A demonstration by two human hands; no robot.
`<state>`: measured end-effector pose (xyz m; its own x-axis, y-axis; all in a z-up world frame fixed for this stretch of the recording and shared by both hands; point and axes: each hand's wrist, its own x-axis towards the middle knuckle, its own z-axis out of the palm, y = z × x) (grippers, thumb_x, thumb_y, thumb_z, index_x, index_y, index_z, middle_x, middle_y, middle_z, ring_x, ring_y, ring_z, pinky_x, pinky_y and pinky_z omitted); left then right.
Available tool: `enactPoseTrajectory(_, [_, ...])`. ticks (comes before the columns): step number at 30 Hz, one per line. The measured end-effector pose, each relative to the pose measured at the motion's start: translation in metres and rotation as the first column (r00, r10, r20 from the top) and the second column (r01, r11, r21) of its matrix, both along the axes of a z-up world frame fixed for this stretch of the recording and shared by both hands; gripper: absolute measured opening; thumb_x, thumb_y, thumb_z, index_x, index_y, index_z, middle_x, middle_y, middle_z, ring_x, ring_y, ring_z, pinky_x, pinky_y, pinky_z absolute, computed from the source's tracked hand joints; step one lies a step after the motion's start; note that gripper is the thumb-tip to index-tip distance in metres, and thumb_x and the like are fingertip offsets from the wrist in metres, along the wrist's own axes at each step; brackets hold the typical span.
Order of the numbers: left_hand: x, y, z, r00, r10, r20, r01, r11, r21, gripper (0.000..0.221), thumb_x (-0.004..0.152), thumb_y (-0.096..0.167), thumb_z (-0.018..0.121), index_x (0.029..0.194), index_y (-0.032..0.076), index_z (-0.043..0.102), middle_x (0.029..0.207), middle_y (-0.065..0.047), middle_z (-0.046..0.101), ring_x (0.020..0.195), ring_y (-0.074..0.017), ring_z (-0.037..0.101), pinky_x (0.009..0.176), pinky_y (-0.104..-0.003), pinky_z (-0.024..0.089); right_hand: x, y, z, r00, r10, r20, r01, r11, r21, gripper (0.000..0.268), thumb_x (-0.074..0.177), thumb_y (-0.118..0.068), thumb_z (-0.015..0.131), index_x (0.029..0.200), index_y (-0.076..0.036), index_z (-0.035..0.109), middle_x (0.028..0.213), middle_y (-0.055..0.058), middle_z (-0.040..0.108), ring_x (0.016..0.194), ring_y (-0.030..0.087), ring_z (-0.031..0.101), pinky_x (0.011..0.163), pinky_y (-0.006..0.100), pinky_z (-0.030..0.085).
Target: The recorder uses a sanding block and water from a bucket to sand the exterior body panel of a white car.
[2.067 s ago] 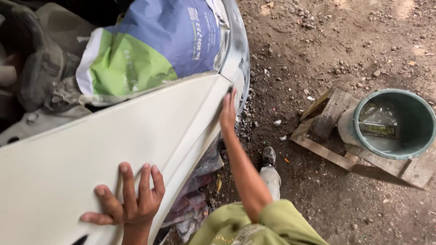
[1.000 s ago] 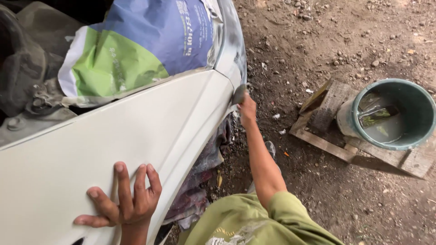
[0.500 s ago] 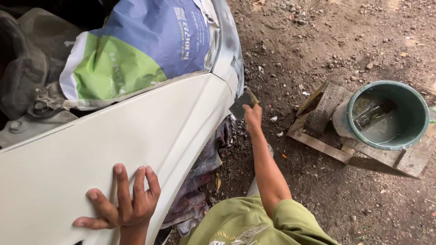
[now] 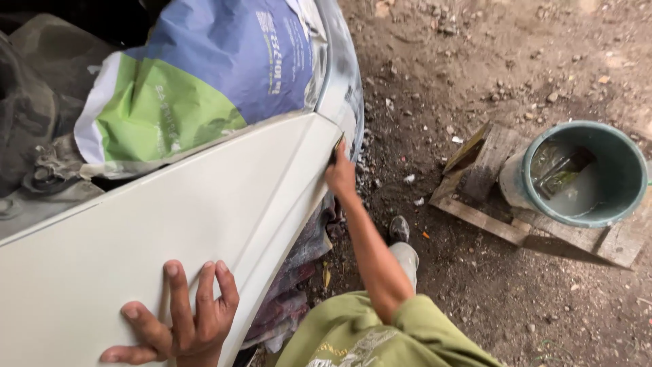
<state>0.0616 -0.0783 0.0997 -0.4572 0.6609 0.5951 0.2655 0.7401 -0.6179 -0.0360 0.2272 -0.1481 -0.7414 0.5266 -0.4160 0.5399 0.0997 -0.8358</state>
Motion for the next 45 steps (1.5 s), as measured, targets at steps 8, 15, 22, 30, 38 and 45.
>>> enactPoseTrajectory(8, [0.000,-0.002,0.000,1.000,0.003,0.001,-0.003,1.000,-0.013,0.019,0.095,0.044,0.076,0.092,0.026,0.084,0.157,-0.005,0.064,0.160,-0.0478,0.015,0.126,-0.070,-0.008,-0.019,0.014,-0.106,0.985,0.075,-0.156,-0.039,0.975,0.219,0.087,0.085,0.007,0.058,0.154,0.012,0.006,0.135,0.038,0.054,0.103,0.041,0.069,0.086,0.042,0.060])
enactPoseTrajectory(15, [0.001,0.001,-0.007,1.000,0.000,-0.001,0.000,0.999,0.037,0.018,0.096,0.044,0.078,0.092,0.028,0.084,0.154,-0.002,0.066,0.159,-0.0465,0.019,0.125,-0.070,-0.006,-0.029,0.050,-0.123,0.975,0.217,0.058,-0.222,0.968,0.118,0.068,0.087,-0.004,0.060,0.145,0.013,0.030,0.125,0.039,0.063,0.118,0.050,0.063,0.105,0.051,0.053])
enactPoseTrajectory(22, [0.000,-0.005,-0.009,1.000,-0.024,-0.002,0.024,1.000,0.009,0.017,0.094,0.040,0.073,0.093,0.026,0.082,0.156,-0.003,0.066,0.160,-0.0476,0.019,0.126,-0.071,-0.006,-0.023,0.054,-0.133,0.975,0.210,-0.073,-0.188,0.954,0.232,0.077,0.078,-0.004,0.063,0.142,0.019,0.027,0.121,0.042,0.061,0.114,0.050,0.062,0.101,0.054,0.051])
enactPoseTrajectory(30, [-0.006,0.002,-0.009,1.000,-0.019,-0.019,0.020,0.999,0.051,0.018,0.097,0.042,0.077,0.087,0.027,0.079,0.152,-0.004,0.068,0.159,-0.0461,0.018,0.125,-0.070,-0.007,0.009,0.080,-0.124,0.978,-0.059,-0.199,0.007,0.968,-0.252,0.050,0.085,-0.007,0.055,0.132,0.008,0.046,0.107,0.023,0.065,0.090,0.039,0.069,0.070,0.048,0.060])
enactPoseTrajectory(38, [-0.008,0.000,-0.010,1.000,-0.012,-0.010,0.012,0.998,0.054,0.018,0.098,0.043,0.077,0.090,0.027,0.081,0.152,-0.003,0.068,0.159,-0.0461,0.018,0.125,-0.071,-0.007,0.000,-0.011,-0.055,0.962,0.204,-0.181,-0.133,0.931,0.340,0.058,0.109,-0.001,0.036,0.154,0.015,0.005,0.125,0.038,0.059,0.111,0.049,0.064,0.097,0.052,0.055])
enactPoseTrajectory(45, [-0.002,-0.004,-0.009,1.000,-0.009,-0.005,0.009,0.999,0.041,0.016,0.095,0.042,0.076,0.088,0.027,0.081,0.155,-0.002,0.065,0.159,-0.0466,0.018,0.124,-0.072,-0.006,0.007,0.004,0.081,0.993,0.092,0.077,-0.066,0.956,-0.284,0.052,0.115,-0.019,0.013,0.158,0.007,0.019,0.129,0.034,0.062,0.110,0.046,0.070,0.100,0.047,0.059])
